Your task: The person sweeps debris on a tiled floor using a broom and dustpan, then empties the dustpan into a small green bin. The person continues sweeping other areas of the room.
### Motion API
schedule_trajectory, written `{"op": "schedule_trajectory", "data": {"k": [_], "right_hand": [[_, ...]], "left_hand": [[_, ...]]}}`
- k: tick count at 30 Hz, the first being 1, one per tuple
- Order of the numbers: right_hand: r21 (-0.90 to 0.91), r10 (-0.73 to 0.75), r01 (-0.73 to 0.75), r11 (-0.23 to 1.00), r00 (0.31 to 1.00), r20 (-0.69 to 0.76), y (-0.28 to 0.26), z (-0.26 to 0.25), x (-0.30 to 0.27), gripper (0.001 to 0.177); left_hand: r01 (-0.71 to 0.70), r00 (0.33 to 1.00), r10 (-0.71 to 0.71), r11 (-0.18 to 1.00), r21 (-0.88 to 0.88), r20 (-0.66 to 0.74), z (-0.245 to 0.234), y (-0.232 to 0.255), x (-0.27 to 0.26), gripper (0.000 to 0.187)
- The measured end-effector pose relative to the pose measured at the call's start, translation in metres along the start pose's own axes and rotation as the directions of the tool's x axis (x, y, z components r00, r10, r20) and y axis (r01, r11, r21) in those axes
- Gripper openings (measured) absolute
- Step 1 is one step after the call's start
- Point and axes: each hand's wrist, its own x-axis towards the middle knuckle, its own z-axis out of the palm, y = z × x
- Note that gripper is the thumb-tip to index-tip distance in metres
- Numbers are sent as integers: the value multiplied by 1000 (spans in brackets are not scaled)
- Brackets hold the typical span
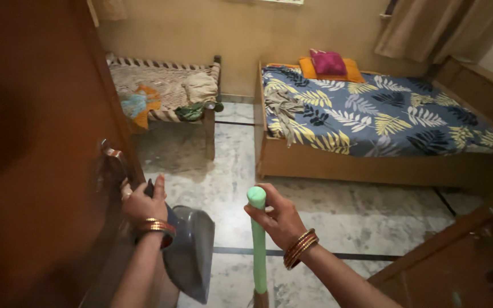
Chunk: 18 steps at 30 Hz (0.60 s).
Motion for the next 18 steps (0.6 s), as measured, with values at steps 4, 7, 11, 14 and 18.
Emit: {"op": "schedule_trajectory", "data": {"k": [4, 7, 11, 14, 18], "right_hand": [[19, -15, 15, 1000, 1000, -14, 7, -17, -18, 41], [-3, -9, 9, 1000, 1000, -29, 12, -33, -32, 41], [-18, -17, 15, 1000, 993, -116, 25, -68, -50, 38], [-51, -60, 51, 997, 982, -178, 39, -106, -70, 38], [-120, -69, 33, 992, 949, -309, 58, -169, -104, 38]], "left_hand": [[7, 997, -5, 1000, -18, 80, -5, 16, -23, 56], [-83, 996, 82, 997, 6, 30, -16, 41, -50, 53], [-202, 979, 201, 977, -70, -21, -29, 96, -126, 43], [-90, 978, 119, 981, -170, 171, -33, 136, -163, 43], [-91, 947, 147, 975, -201, 284, -32, 179, -189, 38]]}}
